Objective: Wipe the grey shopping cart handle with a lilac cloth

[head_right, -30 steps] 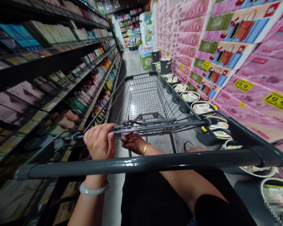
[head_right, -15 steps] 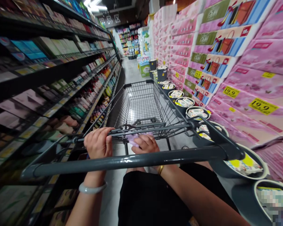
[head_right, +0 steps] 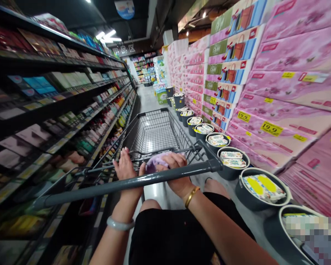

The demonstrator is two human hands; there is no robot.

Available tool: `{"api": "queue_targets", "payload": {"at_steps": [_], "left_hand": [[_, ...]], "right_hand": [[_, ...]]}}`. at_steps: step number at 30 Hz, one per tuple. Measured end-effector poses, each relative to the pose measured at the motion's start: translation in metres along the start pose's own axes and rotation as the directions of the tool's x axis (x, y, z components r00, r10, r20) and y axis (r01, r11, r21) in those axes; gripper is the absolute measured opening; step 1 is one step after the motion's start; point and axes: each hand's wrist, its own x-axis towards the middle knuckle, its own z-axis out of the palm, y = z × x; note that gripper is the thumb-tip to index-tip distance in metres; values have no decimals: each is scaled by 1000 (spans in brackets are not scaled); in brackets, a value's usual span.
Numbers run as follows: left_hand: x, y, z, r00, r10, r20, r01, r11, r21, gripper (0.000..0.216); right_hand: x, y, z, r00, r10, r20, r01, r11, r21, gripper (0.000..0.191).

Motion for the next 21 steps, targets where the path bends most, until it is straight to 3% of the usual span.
{"api": "queue_targets", "payload": {"at_steps": [4, 7, 10, 12, 14, 18, 21], "left_hand": [[-10, 26, -2, 998, -45, 42, 47, 997, -53, 95], [-26, 38, -21, 994, -1, 106, 16, 990, -143, 81], [-42, 53, -50, 970, 124, 209, -56, 951, -305, 53], [-44, 67, -72, 937, 234, 259, -96, 886, -454, 36], [-35, 85, -91, 950, 257, 179, -121, 828, -548, 33], [-1, 118, -105, 945, 327, 0, -275, 797, -537, 31], [14, 130, -92, 946, 318, 59, -277, 892, -357, 43]], "right_hand": [[-5, 17, -22, 986, 167, -11, -166, 984, 67, 17], [-20, 23, -57, 965, 264, -10, -260, 954, 148, 18], [-33, 21, -104, 967, 244, 79, -256, 938, 235, 17], [-32, 15, -133, 978, 196, 64, -206, 939, 275, 17], [-20, 7, -152, 986, 163, -21, -152, 953, 262, 19], [17, -10, -153, 980, 139, -144, -123, 986, 114, 23], [36, -13, -141, 990, 138, -3, -137, 990, 40, 24]]}}
